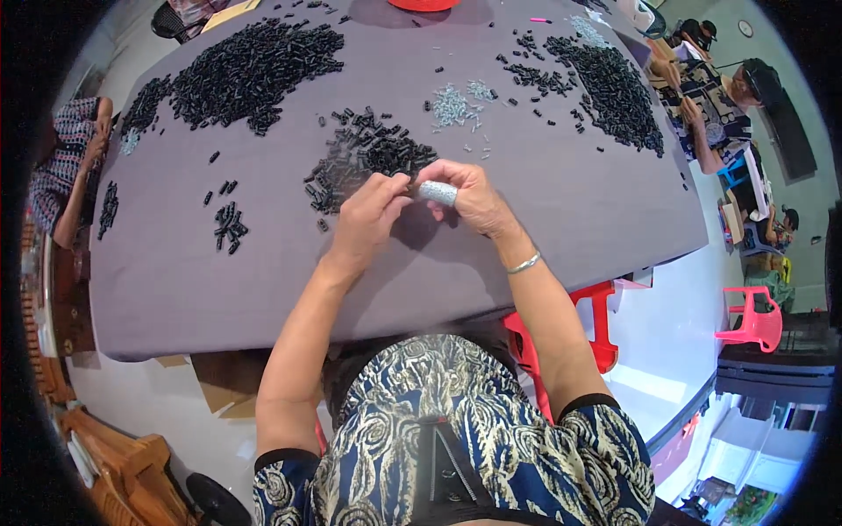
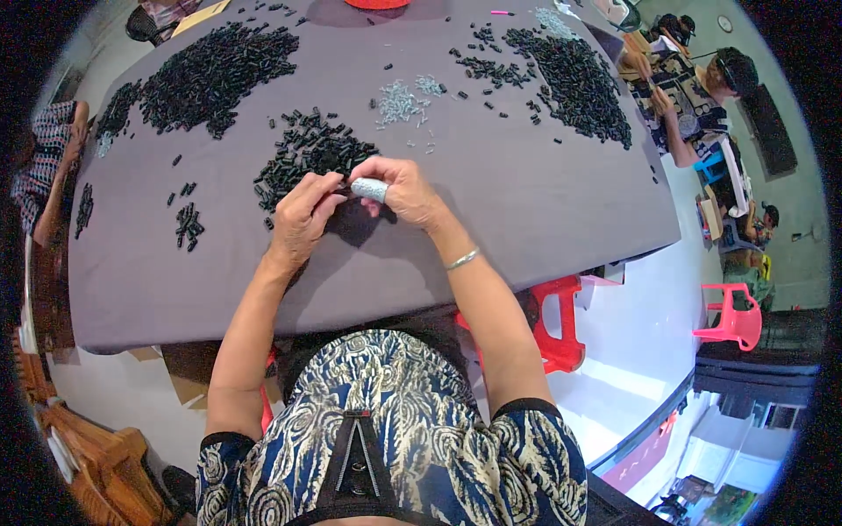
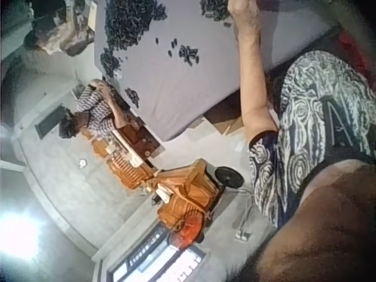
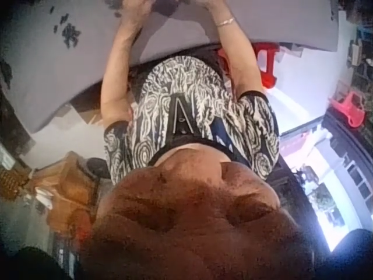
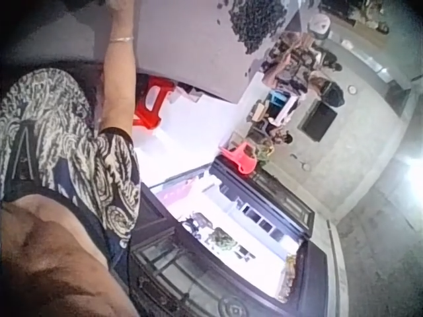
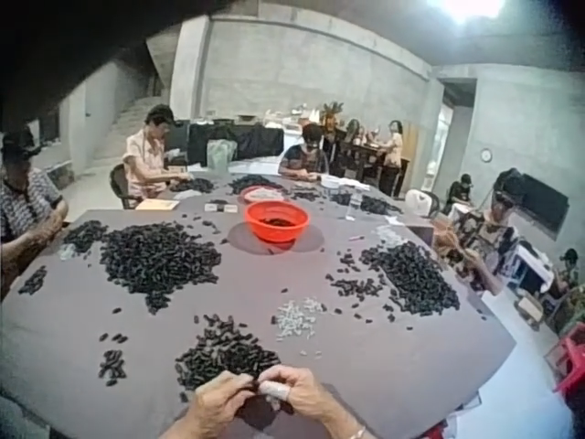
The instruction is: Sort small black and white plastic components on a table in a workshop.
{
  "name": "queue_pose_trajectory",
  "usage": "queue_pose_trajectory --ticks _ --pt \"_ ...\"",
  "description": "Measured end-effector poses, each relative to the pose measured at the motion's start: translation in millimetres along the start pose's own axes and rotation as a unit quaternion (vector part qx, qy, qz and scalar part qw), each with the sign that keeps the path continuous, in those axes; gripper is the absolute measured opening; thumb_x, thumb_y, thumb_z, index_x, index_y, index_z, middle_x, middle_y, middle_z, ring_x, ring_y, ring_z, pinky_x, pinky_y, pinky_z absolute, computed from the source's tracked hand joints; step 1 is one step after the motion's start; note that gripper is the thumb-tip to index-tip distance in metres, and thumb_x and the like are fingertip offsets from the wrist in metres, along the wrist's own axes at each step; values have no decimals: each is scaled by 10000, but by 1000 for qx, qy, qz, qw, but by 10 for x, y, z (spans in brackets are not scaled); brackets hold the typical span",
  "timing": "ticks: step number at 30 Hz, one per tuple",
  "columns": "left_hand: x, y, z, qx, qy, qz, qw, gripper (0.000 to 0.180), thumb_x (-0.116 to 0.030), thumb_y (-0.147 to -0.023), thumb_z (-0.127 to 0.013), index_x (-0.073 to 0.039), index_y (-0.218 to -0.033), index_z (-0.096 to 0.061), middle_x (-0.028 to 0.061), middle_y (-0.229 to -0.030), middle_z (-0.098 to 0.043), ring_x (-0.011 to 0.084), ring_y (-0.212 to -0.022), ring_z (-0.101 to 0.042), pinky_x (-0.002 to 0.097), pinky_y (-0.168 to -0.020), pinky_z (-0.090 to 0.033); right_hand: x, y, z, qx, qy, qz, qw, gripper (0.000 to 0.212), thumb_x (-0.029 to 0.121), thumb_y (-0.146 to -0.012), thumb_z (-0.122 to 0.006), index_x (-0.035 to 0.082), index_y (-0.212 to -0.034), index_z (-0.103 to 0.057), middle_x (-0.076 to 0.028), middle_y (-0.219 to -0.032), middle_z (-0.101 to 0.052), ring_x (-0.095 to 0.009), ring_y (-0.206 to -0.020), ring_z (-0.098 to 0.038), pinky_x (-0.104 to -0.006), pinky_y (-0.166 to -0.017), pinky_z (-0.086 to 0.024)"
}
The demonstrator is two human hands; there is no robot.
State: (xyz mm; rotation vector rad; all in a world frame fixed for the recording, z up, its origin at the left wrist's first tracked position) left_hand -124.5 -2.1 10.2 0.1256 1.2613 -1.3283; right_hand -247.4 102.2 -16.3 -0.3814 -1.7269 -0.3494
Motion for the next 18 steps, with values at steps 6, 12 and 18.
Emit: queue_pose_trajectory --ticks 6,12,18 --pt "83 19 68 -49 -35 -29 998 256 35 -795 -639 -38 -1039 -615 98 -869 -582 227 -760 -592 312 -652 -486 248 53 839 -252 230 84 936 127 -17 -809 -580 52 -892 -647 31 -759 -602 -34 -632 -515 -204 -490 -427" --pt "73 -31 52 -50 16 33 998 187 28 -796 -646 -30 -974 -641 91 -879 -594 206 -779 -593 287 -672 -482 341 88 1023 -208 464 152 847 106 15 -778 -619 41 -878 -639 -51 -766 -596 -158 -659 -558 -288 -596 -449" --pt "91 -27 77 -67 15 14 998 190 30 -793 -654 -25 -974 -641 86 -860 -607 188 -745 -594 285 -652 -484 263 -1 989 -173 549 139 806 106 62 -786 -672 33 -874 -620 -76 -756 -596 -183 -667 -553 -300 -605 -438"
Point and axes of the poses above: each hand's wrist, its own y-axis away from the middle knuckle, its own z-axis out of the back of the hand, x = y × z, the point moved 5 cm from there along -y, towards the middle knuckle
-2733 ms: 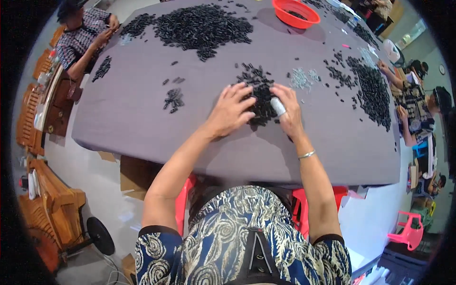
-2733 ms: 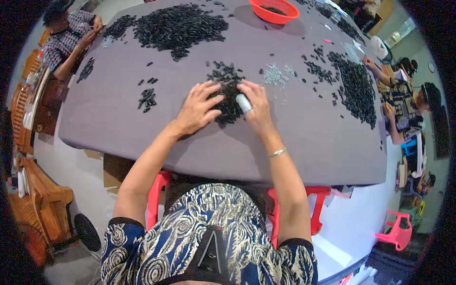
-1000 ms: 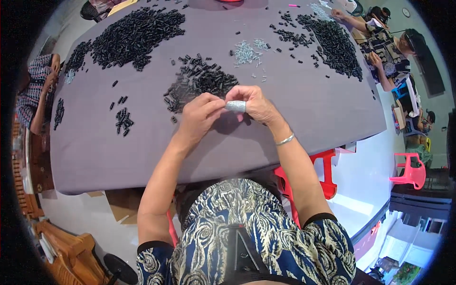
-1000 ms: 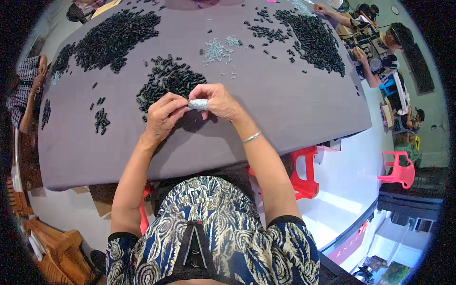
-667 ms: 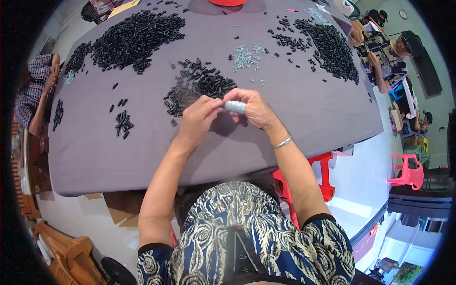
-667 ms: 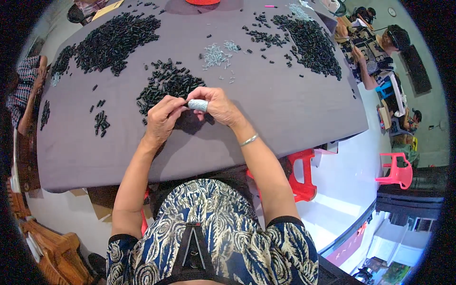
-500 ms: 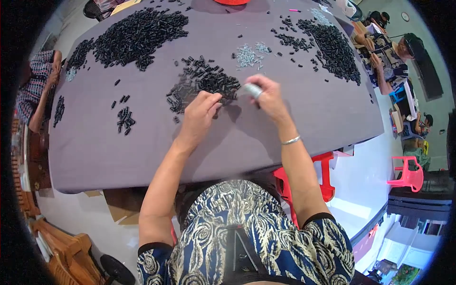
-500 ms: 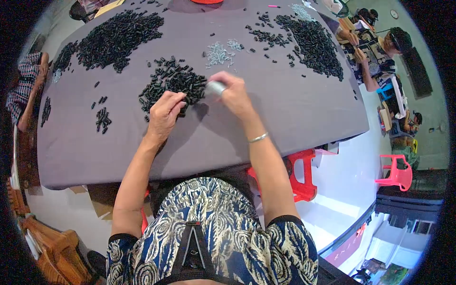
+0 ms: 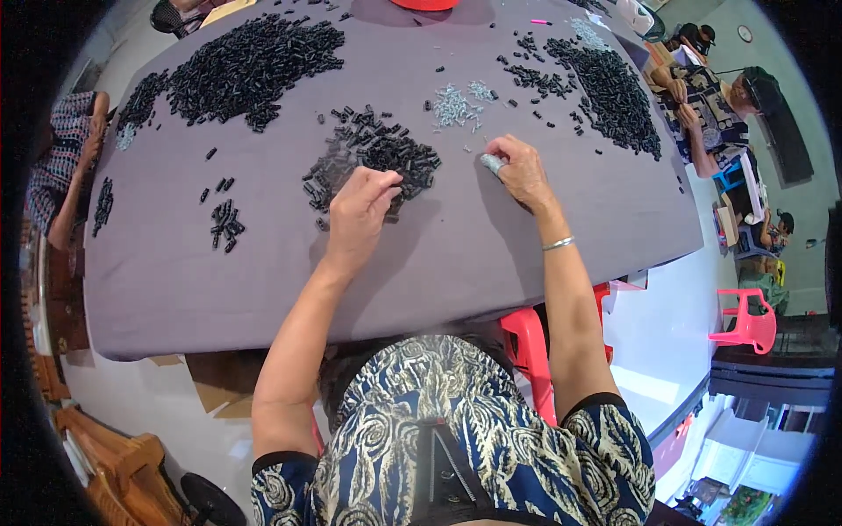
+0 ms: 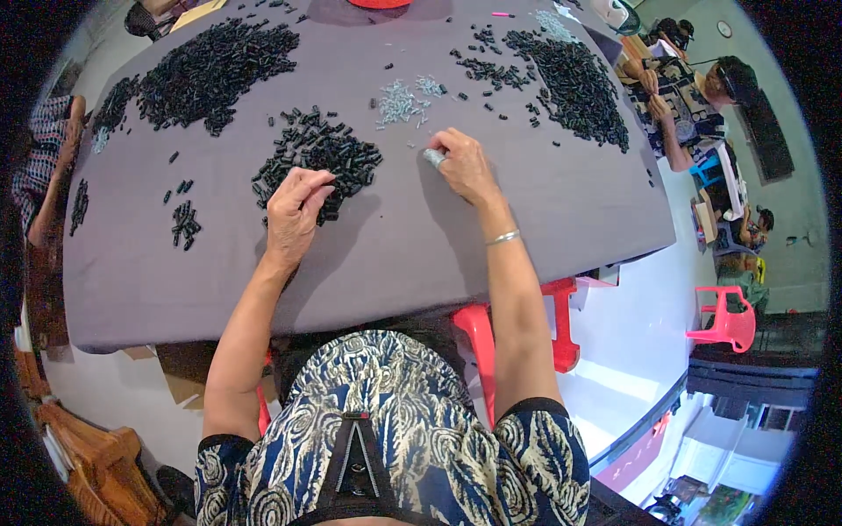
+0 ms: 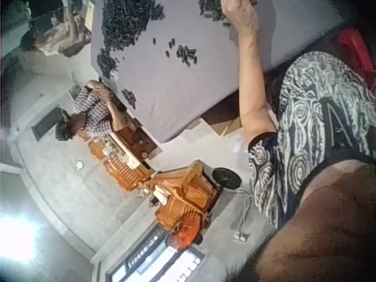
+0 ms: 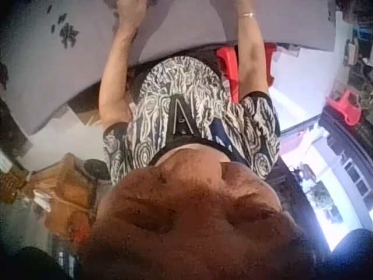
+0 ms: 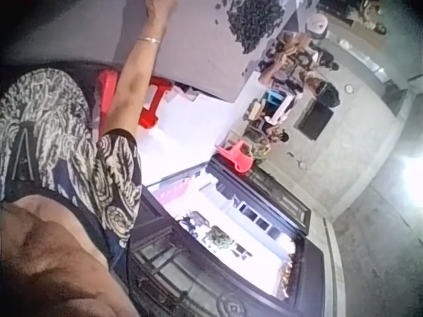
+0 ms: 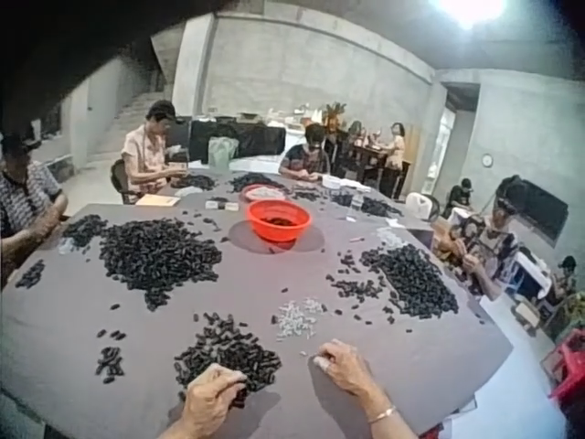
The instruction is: Sort small black and white plastic components on a table in a workshop.
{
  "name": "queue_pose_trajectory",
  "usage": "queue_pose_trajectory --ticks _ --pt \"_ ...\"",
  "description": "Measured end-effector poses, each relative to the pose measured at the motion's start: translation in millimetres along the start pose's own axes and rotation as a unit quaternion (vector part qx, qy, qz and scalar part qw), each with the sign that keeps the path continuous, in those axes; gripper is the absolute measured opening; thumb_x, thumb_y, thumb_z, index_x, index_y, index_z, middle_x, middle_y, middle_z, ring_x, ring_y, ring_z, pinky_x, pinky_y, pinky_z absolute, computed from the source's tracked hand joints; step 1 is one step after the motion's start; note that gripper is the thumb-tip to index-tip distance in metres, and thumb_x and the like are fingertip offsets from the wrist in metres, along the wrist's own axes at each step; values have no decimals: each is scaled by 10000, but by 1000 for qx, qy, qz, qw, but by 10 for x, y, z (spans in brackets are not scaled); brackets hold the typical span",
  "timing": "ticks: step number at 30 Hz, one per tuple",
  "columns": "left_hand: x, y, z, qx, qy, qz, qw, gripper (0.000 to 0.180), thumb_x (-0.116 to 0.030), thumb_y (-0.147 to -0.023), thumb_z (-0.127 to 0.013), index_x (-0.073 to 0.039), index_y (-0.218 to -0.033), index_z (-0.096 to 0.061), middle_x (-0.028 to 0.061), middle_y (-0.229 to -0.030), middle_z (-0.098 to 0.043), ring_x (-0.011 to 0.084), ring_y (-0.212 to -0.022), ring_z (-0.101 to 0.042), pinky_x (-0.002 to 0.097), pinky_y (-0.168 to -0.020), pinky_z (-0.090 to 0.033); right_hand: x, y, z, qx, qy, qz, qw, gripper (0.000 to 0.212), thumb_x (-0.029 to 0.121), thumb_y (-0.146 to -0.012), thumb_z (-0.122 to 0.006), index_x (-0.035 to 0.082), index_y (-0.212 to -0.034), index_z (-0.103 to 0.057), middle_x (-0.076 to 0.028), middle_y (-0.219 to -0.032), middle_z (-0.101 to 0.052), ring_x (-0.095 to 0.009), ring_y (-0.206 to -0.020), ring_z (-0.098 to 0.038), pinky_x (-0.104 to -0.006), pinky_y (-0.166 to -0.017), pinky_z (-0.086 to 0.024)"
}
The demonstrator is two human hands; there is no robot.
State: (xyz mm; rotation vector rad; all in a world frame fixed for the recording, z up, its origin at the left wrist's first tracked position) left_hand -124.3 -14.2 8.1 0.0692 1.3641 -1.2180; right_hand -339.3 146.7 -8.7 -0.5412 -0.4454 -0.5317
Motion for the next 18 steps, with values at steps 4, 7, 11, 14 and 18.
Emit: queue_pose_trajectory --ticks 4,7,11,14,18 --pt "-46 -7 19 -2 -6 7 1000 195 47 -776 -659 -20 -958 -636 90 -853 -606 202 -728 -596 287 -642 -484 83 9 8 -13 -21 6 1000 76 73 -814 -642 31 -867 -607 -50 -718 -584 -148 -624 -538 -289 -563 -426" --pt "-51 15 7 -8 5 0 1000 183 32 -779 -658 -12 -955 -635 90 -853 -602 215 -743 -594 292 -658 -480 277 32 -123 66 -150 -84 983 51 85 -842 -618 40 -844 -595 10 -680 -550 -78 -590 -514 -255 -510 -409" --pt "60 45 33 -16 23 36 999 167 -3 -796 -645 -16 -962 -639 78 -850 -595 187 -746 -585 277 -660 -463 850 4 -404 170 -400 -105 894 50 102 -857 -631 66 -853 -597 46 -702 -540 -31 -590 -505 -189 -506 -410" --pt "126 46 65 -23 66 90 994 146 11 -826 -625 -6 -970 -643 24 -858 -562 89 -714 -523 231 -632 -440 1017 -103 -541 173 -468 -94 862 56 92 -856 -637 53 -871 -599 35 -732 -559 -39 -602 -522 -186 -532 -426" --pt "261 30 86 -44 193 195 961 139 -30 -845 -620 -2 -979 -642 6 -829 -575 66 -668 -522 207 -591 -426 1083 -197 -635 177 -537 -109 818 68 96 -859 -646 45 -881 -606 16 -788 -583 -51 -647 -535 -194 -574 -452"
Point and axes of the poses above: each hand's wrist, its own y-axis away from the middle knuckle, its own z-axis out of the back of the hand, x = y × z, the point moved 5 cm from there along -y, towards the middle knuckle
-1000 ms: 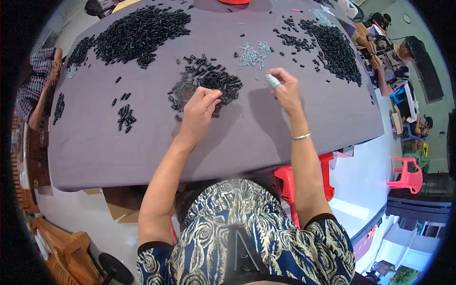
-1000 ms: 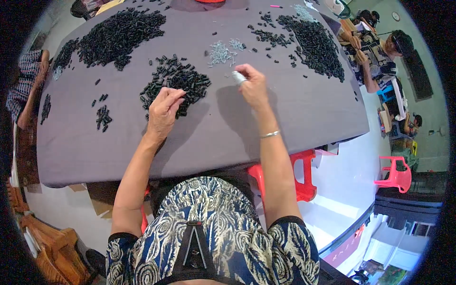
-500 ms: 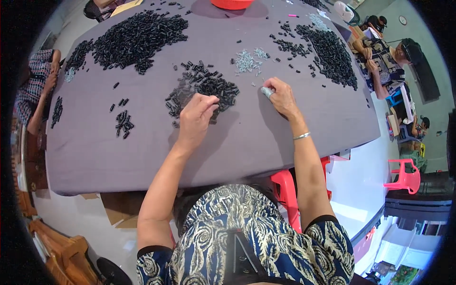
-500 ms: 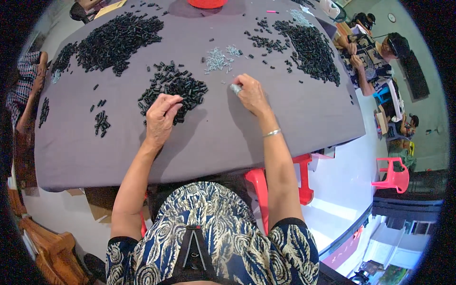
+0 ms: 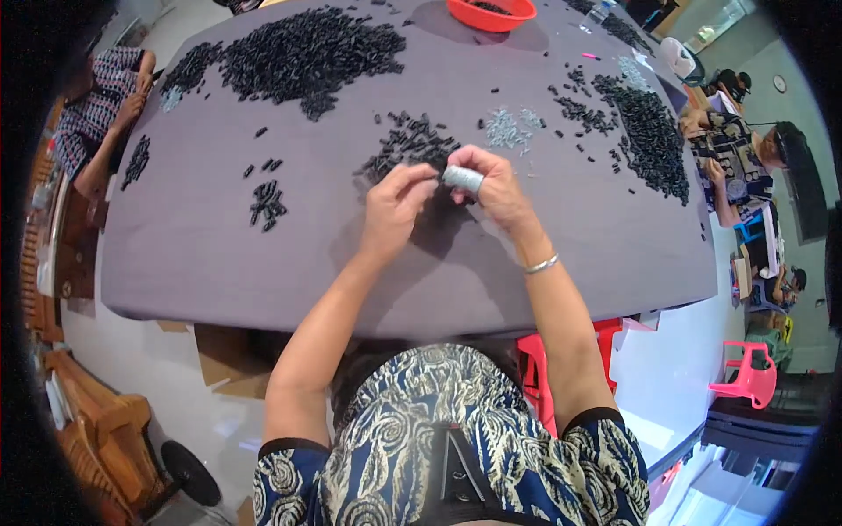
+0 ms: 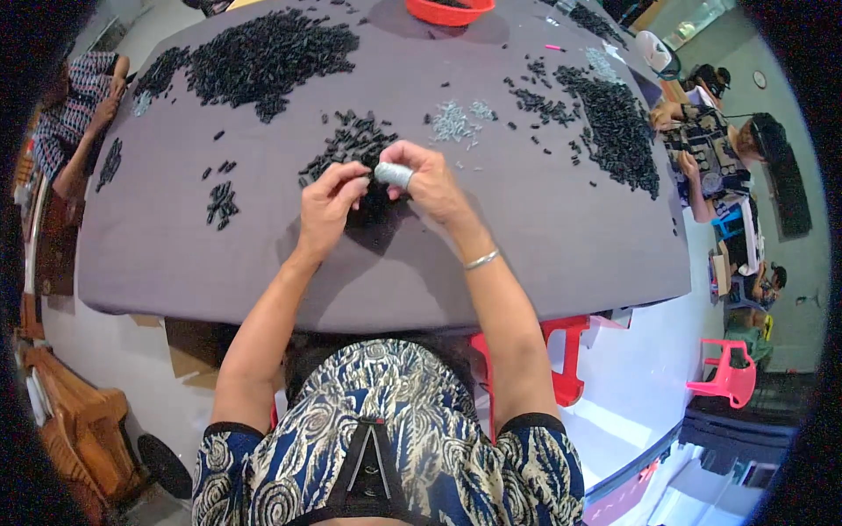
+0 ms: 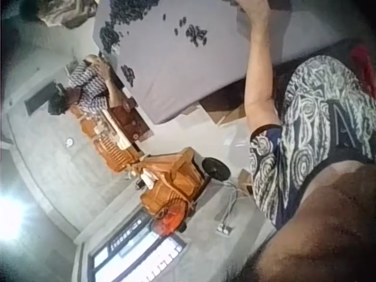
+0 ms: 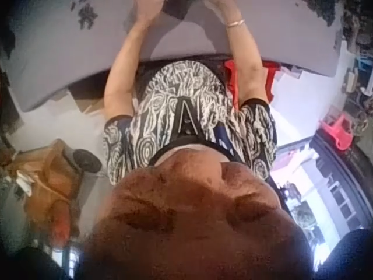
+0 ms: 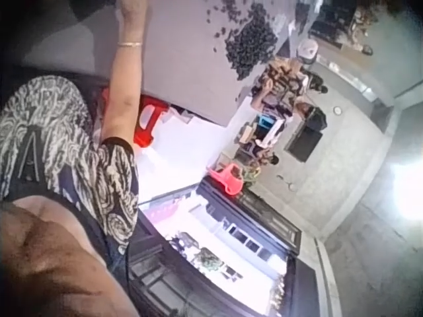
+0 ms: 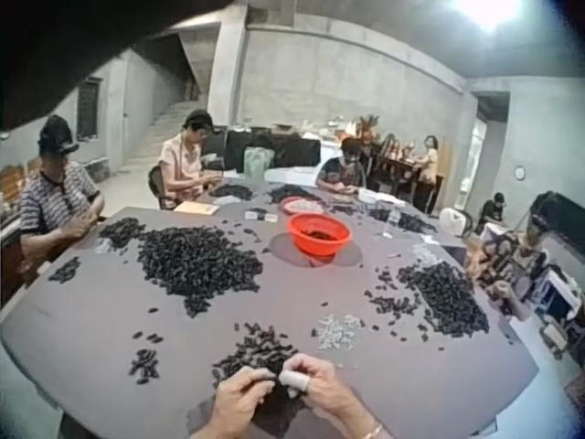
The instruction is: Sort small black and white plastic components on a table in a workshop.
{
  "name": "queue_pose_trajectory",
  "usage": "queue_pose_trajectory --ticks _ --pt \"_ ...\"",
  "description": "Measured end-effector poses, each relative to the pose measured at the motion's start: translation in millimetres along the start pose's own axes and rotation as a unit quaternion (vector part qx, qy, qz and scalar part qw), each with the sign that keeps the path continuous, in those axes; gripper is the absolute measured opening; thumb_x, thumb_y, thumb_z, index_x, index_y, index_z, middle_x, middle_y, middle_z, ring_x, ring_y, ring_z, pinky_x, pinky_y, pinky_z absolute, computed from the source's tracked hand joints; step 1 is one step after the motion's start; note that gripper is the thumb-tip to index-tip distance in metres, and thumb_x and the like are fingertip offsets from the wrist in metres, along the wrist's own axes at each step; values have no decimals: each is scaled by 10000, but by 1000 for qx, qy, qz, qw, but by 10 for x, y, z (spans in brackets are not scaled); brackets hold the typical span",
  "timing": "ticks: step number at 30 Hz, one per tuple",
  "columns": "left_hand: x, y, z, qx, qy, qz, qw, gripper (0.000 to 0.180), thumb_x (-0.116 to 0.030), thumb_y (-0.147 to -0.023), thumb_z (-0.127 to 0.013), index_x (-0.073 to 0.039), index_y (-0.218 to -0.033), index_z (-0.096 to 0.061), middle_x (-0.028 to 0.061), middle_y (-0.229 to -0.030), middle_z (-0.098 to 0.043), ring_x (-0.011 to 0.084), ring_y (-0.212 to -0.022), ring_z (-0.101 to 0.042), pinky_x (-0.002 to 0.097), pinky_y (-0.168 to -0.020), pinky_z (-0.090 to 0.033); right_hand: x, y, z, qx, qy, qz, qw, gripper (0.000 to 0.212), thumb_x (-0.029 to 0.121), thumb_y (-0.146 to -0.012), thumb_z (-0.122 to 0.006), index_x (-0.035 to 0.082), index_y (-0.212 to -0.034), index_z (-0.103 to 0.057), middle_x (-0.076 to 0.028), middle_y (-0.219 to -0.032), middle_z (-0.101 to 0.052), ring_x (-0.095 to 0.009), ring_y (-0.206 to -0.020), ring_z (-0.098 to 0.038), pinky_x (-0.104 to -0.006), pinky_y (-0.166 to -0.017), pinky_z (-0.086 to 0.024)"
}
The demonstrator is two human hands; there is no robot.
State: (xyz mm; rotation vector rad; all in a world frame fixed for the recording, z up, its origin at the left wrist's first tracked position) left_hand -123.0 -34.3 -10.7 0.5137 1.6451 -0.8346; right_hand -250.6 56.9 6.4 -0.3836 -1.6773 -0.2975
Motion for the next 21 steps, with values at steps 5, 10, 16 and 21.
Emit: queue_pose_trajectory --ticks 5,10,16,21 --pt "26 -28 -5 -3 95 45 995 163 -39 -870 -606 -3 -1024 -646 9 -824 -610 53 -682 -532 194 -610 -446 -162 -40 -11 11 -116 13 993 101 107 -855 -656 47 -907 -594 -3 -809 -590 -64 -676 -549 -200 -587 -466" --pt "53 -7 -13 4 74 41 996 167 -36 -860 -623 0 -1021 -648 8 -857 -618 60 -721 -554 199 -620 -460 -191 -40 -29 10 -179 23 984 96 99 -857 -651 51 -908 -586 0 -812 -579 -72 -687 -557 -210 -601 -478" --pt "73 14 8 -4 43 34 999 176 -23 -849 -632 3 -1022 -646 5 -864 -599 60 -717 -551 202 -609 -458 -148 -13 -92 1 -158 34 987 101 81 -847 -660 53 -910 -587 1 -810 -577 -72 -699 -554 -208 -617 -476" --pt "-5 11 -41 -3 6 12 1000 162 -28 -829 -637 9 -986 -652 24 -826 -573 73 -720 -554 205 -618 -445 -124 -3 -71 -9 -103 47 994 91 80 -845 -663 47 -890 -592 9 -821 -578 -56 -689 -531 -196 -618 -460"
Point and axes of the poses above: each hand's wrist, its own y-axis away from the middle knuckle, its own z-axis out of the back of the hand, x = y × z, the point moved 5 cm from there along -y, towards the middle knuckle
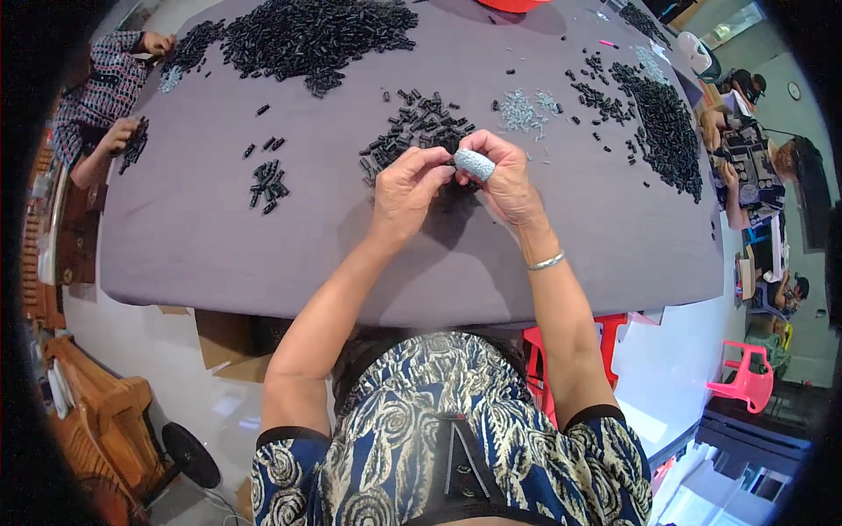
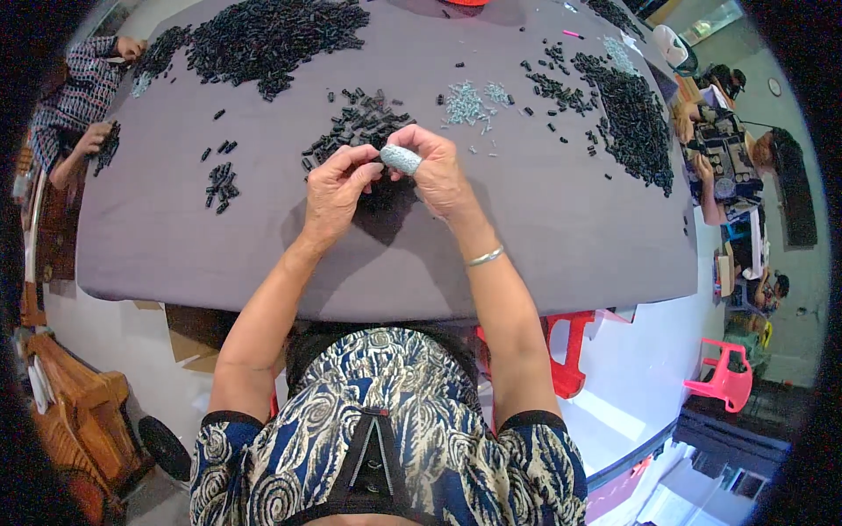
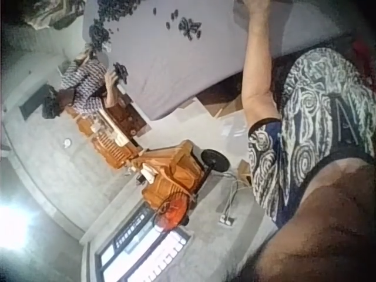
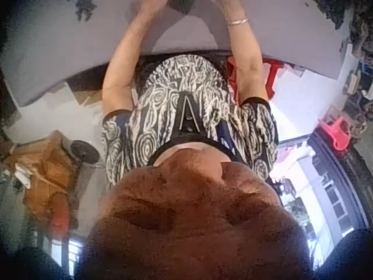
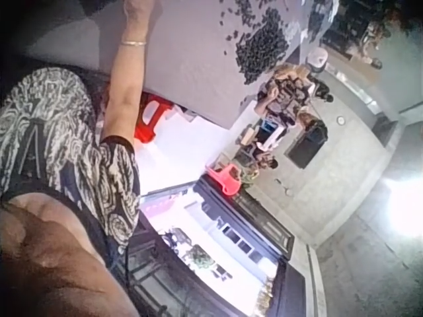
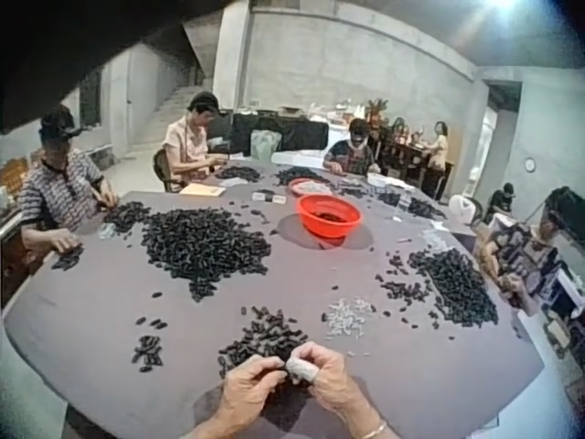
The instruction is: Sort small black and white plastic components on a table in a workshop.
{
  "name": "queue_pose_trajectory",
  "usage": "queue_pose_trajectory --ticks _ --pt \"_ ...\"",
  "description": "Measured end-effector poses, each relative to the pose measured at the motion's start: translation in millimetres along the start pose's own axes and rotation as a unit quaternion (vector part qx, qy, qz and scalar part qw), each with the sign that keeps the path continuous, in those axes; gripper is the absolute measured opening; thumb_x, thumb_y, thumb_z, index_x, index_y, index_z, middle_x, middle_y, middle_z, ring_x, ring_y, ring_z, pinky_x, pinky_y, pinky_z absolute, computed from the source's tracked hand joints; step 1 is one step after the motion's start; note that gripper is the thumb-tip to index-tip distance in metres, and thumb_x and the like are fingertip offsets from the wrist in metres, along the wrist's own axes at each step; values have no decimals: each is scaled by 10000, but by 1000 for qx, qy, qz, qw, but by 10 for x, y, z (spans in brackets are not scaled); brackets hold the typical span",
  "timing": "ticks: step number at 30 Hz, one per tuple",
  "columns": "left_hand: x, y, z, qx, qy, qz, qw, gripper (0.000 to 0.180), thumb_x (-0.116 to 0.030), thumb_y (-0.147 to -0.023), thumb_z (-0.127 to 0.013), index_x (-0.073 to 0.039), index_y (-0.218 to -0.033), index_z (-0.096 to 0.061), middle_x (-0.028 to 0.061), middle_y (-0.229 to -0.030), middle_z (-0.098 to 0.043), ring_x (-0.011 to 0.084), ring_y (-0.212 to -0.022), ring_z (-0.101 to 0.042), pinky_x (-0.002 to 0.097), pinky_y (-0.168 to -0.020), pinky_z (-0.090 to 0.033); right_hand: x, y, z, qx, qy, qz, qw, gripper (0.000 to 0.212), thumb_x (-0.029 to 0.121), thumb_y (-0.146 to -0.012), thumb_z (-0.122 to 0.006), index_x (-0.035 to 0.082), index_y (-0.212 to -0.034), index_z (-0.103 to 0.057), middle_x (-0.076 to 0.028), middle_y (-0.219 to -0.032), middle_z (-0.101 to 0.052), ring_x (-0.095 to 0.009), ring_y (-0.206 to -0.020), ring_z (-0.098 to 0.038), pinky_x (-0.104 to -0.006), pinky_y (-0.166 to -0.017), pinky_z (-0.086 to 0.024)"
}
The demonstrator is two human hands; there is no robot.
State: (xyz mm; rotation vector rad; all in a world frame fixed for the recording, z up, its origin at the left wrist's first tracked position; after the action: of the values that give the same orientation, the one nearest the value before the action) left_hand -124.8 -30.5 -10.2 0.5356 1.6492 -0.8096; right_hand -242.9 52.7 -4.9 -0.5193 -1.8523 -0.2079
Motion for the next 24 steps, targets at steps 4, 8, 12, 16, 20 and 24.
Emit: queue_pose_trajectory --ticks 4,8,12,16,20,24 --pt "16 8 9 6 -60 -21 998 177 -15 -841 -613 22 -1011 -639 22 -826 -582 82 -696 -558 211 -614 -455 -15 3 -10 -10 54 5 998 86 84 -848 -660 46 -879 -591 13 -824 -578 -52 -687 -523 -194 -616 -455" --pt "32 16 58 12 -84 -30 996 188 17 -833 -595 14 -1014 -641 35 -832 -592 90 -683 -559 232 -603 -466 -80 -12 -85 -8 -27 -70 997 99 78 -840 -642 81 -882 -553 18 -781 -560 -61 -670 -545 -198 -559 -456" --pt "-54 30 -32 53 -48 -33 997 183 24 -815 -617 -1 -991 -661 21 -822 -592 75 -686 -544 219 -605 -458 -96 25 17 36 -57 -135 989 114 126 -853 -643 103 -874 -533 35 -757 -539 -44 -645 -532 -187 -498 -425" --pt "-39 17 -28 71 -4 -3 997 163 26 -810 -633 -6 -963 -676 4 -829 -593 61 -708 -541 203 -614 -454 -19 75 4 54 -76 -139 986 121 156 -860 -652 97 -887 -550 31 -751 -549 -41 -645 -552 -184 -472 -407" --pt "7 -17 25 35 48 11 998 153 28 -815 -636 6 -960 -681 2 -859 -609 59 -731 -560 192 -626 -458 148 86 302 -74 -5 -54 996 71 133 -882 -622 81 -929 -609 -2 -757 -592 -41 -582 -523 -194 -466 -428" --pt "-18 -17 66 19 47 10 999 157 20 -815 -646 5 -968 -679 -2 -866 -612 56 -731 -569 187 -616 -455 459 182 961 -262 163 49 950 77 118 -876 -621 60 -922 -639 14 -741 -590 -28 -575 -495 -177 -482 -407"
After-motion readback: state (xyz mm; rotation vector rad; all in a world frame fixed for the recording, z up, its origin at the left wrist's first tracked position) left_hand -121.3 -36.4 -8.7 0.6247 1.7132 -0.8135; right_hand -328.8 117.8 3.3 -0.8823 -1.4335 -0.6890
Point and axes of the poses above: each hand's wrist, its own y-axis away from the middle knuckle, its own z-axis out of the back of the hand, x = y × z, the point moved 5 cm from there along -y, towards the middle knuckle
